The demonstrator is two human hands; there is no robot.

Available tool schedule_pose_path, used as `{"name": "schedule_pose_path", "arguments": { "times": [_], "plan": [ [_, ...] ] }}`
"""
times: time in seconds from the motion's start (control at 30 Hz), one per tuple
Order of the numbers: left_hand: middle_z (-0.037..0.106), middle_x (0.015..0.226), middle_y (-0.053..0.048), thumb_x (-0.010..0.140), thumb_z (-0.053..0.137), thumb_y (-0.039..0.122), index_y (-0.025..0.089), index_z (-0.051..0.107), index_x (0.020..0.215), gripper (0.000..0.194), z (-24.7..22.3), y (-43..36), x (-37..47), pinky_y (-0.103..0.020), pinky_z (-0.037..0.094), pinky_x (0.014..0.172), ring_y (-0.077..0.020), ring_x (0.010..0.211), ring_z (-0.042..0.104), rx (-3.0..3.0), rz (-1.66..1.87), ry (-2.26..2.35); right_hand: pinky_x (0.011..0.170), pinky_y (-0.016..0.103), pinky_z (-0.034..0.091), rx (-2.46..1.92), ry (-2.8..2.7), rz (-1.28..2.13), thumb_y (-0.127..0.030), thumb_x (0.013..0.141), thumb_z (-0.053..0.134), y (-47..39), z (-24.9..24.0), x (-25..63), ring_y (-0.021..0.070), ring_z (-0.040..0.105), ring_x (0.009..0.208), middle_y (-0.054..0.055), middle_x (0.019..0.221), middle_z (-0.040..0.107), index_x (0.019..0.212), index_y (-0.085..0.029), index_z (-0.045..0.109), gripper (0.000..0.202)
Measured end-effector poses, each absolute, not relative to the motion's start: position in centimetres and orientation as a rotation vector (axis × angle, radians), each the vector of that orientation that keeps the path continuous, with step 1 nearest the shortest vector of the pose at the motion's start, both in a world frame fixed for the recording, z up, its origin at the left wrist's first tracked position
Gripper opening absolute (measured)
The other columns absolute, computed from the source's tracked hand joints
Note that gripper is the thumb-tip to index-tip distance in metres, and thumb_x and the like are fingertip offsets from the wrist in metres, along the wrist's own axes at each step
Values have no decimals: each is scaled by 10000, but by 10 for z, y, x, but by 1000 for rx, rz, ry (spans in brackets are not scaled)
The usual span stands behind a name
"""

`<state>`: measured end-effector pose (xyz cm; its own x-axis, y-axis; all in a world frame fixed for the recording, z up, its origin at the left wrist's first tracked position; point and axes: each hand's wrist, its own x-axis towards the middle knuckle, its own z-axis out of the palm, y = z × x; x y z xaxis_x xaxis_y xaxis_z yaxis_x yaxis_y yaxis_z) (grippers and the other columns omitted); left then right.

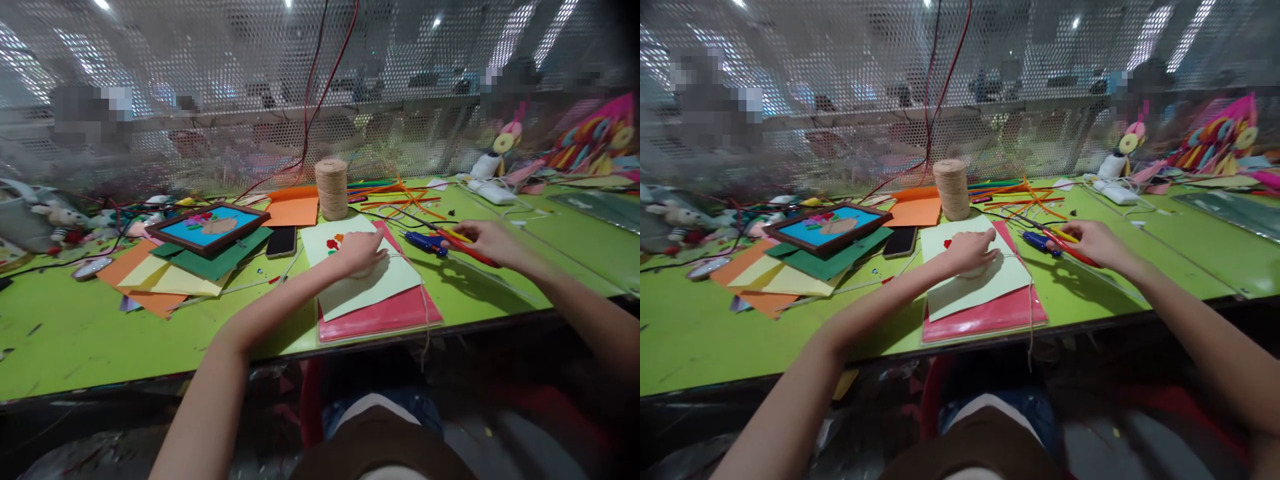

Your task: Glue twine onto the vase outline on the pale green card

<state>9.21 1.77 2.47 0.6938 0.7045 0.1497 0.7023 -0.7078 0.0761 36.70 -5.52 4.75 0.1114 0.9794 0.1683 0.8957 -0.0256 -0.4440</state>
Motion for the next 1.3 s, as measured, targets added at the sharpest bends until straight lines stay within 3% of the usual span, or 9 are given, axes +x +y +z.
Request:
{"name": "schedule_pose_path", "arguments": {
  "times": [0.1,0.27,0.4,0.63,0.83,1.0,1.3],
  "plan": [
    [650,1184,-144,932,518,312,156,527,1182,294,16,15,101,-322,462,778,-270,1088,613,2921,341,943,624,324,440,-2007,-1717,399,-841,554,643,-68,46,370,206,609,707,135,867,723,935,-129,702,810],
    [675,1129,-105,885,484,148,153,451,1288,404,10,15,120,-326,461,815,-227,1006,628,2780,285,778,670,334,448,-2022,-1707,424,-791,572,682,-75,36,379,229,629,753,125,904,729,964,-145,698,755],
    [642,1170,-114,810,493,99,161,551,1159,359,10,19,123,-364,448,848,-250,1044,597,2872,268,698,671,334,450,-2017,-1691,478,-750,592,689,-76,33,379,233,634,761,123,913,732,970,-145,698,714],
    [583,947,-61,826,567,221,177,556,877,68,5,27,77,-333,427,839,-205,925,517,2719,418,537,632,328,446,-2078,-1797,325,-692,605,703,-84,25,384,230,644,717,102,861,743,876,-189,705,570],
    [538,882,-52,884,573,368,176,575,825,201,-8,25,22,-309,411,767,-191,852,499,2586,449,610,622,332,450,-2042,-2042,270,-666,665,671,-90,19,379,253,661,735,98,904,746,957,-218,671,535],
    [584,878,-41,906,535,380,181,604,867,215,-23,22,13,-290,408,746,-165,807,511,2507,551,605,774,392,504,-1994,-2180,280,-628,735,618,-91,24,355,318,655,978,183,1171,678,1145,-175,587,612],
    [512,714,10,885,527,392,177,499,717,275,-32,19,18,-251,371,668,-124,698,470,2304,761,701,728,407,496,-2146,-2221,25,-592,787,574,-96,14,334,334,660,982,136,1138,706,1061,-202,654,483]
  ]
}}
